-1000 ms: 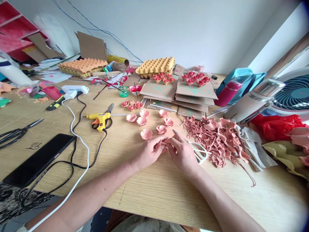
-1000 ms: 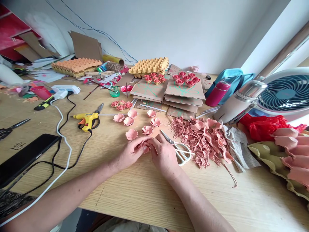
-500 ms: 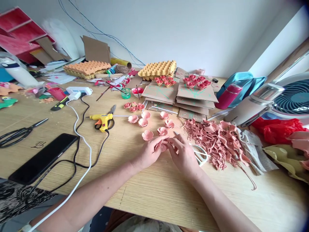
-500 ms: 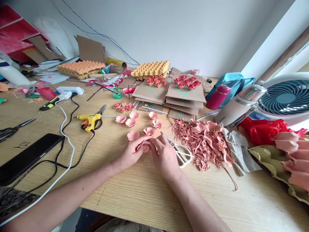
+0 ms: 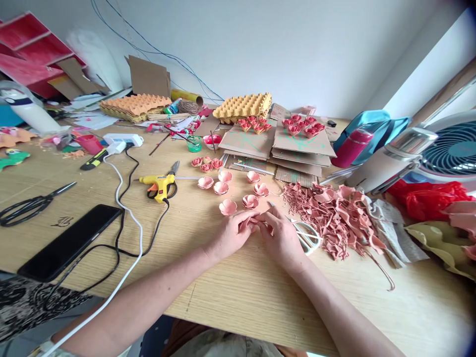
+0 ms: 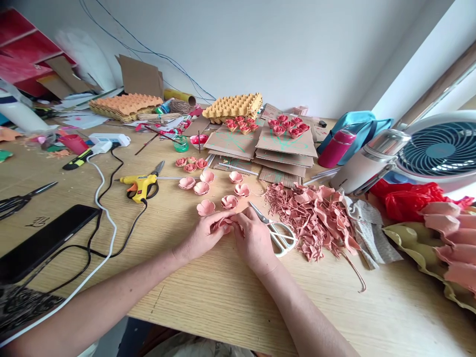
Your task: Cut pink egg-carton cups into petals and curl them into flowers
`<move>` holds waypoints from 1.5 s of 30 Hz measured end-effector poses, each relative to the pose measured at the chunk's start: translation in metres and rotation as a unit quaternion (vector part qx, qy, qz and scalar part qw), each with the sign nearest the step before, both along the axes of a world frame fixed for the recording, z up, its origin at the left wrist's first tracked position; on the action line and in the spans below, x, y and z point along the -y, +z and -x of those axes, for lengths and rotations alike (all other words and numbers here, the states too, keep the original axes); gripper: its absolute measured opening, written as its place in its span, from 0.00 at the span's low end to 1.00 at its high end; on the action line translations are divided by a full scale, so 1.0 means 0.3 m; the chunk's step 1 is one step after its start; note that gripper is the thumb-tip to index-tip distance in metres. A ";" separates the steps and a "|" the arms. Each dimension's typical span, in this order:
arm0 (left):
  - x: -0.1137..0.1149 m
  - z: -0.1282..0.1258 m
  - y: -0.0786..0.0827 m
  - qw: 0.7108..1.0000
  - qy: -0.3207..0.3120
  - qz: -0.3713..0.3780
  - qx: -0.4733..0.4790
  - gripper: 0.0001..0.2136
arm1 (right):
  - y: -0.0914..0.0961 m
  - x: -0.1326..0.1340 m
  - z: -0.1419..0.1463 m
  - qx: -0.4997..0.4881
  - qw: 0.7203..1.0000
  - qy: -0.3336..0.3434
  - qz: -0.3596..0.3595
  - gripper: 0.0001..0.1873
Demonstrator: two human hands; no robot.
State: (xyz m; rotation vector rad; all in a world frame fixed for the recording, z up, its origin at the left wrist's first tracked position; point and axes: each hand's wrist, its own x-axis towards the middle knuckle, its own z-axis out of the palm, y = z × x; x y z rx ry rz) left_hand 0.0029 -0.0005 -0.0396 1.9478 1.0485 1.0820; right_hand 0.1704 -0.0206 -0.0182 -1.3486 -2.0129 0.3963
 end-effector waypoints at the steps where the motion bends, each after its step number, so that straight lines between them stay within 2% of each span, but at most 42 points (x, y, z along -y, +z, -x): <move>1: 0.000 -0.002 -0.001 1.000 0.003 0.007 0.008 0.18 | 0.001 0.000 0.000 0.004 1.000 -0.002 -0.006 0.11; 7: -0.007 -0.005 -0.002 0.998 0.001 0.026 0.056 0.19 | 0.012 0.000 0.001 0.064 0.996 -0.013 -0.059 0.11; 13: -0.012 0.002 -0.007 0.998 -0.004 -0.016 0.066 0.20 | 0.011 -0.006 0.001 -0.021 0.999 -0.001 -0.033 0.11; 22: 0.006 -0.003 0.027 1.000 0.013 0.006 0.022 0.17 | 0.006 -0.003 0.001 -0.018 1.000 -0.001 -0.007 0.10; 26: 0.009 0.001 0.028 1.000 0.011 0.025 0.008 0.17 | 0.004 -0.002 0.001 0.013 1.000 -0.002 -0.005 0.09; 32: 0.006 -0.001 0.036 0.998 0.002 0.061 0.026 0.19 | 0.001 0.002 -0.001 0.125 0.989 0.005 -0.078 0.11; 39: 0.002 -0.006 0.035 0.999 0.014 0.035 0.038 0.20 | 0.011 -0.003 0.000 0.028 0.999 -0.008 -0.021 0.12; 45: 0.000 -0.004 0.017 0.999 0.015 0.040 0.025 0.20 | 0.002 -0.006 -0.002 0.025 1.000 -0.010 -0.012 0.10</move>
